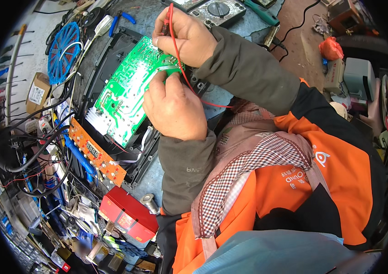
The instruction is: The person works on a circuit board, using pliers to remove a component and then using a multimeter to test connections. They flip the board over and continue testing with the multimeter probes.
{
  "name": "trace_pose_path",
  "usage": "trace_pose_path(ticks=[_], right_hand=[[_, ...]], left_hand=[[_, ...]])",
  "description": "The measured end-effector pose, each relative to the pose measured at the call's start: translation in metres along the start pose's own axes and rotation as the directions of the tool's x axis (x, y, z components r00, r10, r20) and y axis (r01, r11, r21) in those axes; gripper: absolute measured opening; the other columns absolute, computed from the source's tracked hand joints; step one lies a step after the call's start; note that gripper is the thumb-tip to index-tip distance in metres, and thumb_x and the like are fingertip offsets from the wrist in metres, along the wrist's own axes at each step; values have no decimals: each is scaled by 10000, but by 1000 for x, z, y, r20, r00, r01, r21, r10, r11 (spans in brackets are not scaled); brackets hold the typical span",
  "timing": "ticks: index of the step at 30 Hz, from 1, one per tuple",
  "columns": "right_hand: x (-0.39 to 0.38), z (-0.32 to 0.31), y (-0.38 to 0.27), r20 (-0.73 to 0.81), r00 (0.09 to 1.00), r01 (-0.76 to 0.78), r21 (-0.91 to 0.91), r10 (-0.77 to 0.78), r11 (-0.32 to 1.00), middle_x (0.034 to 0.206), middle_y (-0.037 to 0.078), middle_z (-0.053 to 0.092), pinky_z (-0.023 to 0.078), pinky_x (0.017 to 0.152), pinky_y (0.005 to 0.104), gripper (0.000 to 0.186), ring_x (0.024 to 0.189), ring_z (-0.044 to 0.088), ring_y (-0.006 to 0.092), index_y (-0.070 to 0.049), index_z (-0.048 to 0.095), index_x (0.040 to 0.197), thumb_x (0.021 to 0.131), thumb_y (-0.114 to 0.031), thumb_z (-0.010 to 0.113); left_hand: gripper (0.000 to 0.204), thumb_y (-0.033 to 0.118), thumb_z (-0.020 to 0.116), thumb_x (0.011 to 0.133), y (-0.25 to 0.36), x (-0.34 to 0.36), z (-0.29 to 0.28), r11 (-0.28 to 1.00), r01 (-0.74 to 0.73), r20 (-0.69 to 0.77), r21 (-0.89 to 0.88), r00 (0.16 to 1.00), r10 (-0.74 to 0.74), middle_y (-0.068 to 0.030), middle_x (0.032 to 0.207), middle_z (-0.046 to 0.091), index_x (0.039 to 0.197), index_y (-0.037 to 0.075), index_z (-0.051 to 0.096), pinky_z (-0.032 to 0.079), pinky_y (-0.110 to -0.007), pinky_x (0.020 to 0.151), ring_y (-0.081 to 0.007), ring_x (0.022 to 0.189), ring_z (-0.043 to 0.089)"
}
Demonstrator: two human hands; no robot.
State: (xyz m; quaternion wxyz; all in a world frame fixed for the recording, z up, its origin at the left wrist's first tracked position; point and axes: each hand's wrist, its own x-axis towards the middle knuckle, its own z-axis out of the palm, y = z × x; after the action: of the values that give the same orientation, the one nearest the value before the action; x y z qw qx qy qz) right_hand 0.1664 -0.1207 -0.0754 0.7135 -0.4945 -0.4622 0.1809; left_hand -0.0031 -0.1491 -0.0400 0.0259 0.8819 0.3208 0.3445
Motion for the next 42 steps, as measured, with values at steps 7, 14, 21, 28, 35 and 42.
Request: trace_pose_path(ticks=[7, 14, 21, 28, 35, 42], right_hand=[[-1, 1, -2, -11, 994, 103, -172, -106, 980, 898, 73, 708, 561, 750, 345, 198, 801, 683, 191, -68, 651, 1087, 955, -106, 793], [-2, -1, 4, 12, 994, 106, -127, -105, 986, 871, 100, 718, 573, 726, 364, 239, 769, 708, 226, -55, 639, 1125, 950, -100, 794], [2, -2, -14, -131, 991, 42, 65, -33, 997, 978, 42, 708, 562, 758, 269, 137, 843, 674, 106, -21, 656, 1120, 1016, -7, 744], [11, -11, -19, -144, 918, 305, -336, -368, 891, 922, 72, 665, 568, 766, 342, 164, 853, 694, 220, -79, 748, 1017, 893, -35, 846], [-18, -63, -29, 90, 959, 270, -581, -269, 768, 971, 99, 717, 574, 759, 347, 234, 853, 721, 222, -80, 766, 1180, 952, -32, 746], [-50, -90, -54, 111, 981, -104, -409, 162, 907, 1181, 99, 757, 592, 820, 334, 398, 950, 709, 133, 11, 671, 1412, 1017, -41, 668]], left_hand=[[208, -5, 762, 827, 1, 0, 0, 1000, 1, 6, 14, 1000, -1, -142, 1149, 758, 1028, 36, 793, 557, -482, 878, -372, 984, 701], [177, 26, 771, 841, 0, -2, 2, 1000, -14, 4, 28, 1000, 14, -116, 1186, 744, 1013, 69, 775, 522, -479, 840, -346, 971, 681], [156, 61, 790, 864, 0, -5, 2, 1000, -8, -16, 5, 1000, 8, -134, 1171, 746, 1020, 63, 780, 532, -497, 839, -359, 972, 689], [109, 142, 834, 889, -12, 5, 5, 995, -98, -114, -15, 989, 96, -112, 1104, 762, 961, 81, 779, 544, -494, 817, -345, 929, 695], [144, 105, 834, 902, -4, 10, 7, 960, -227, -202, -163, 960, 193, -99, 1087, 769, 1031, 86, 773, 546, -464, 842, -338, 930, 700], [246, 85, 820, 889, 7, -8, 2, 890, -396, -178, -227, 915, 362, -139, 1088, 758, 1125, 56, 759, 570, -467, 826, -352, 942, 713]])
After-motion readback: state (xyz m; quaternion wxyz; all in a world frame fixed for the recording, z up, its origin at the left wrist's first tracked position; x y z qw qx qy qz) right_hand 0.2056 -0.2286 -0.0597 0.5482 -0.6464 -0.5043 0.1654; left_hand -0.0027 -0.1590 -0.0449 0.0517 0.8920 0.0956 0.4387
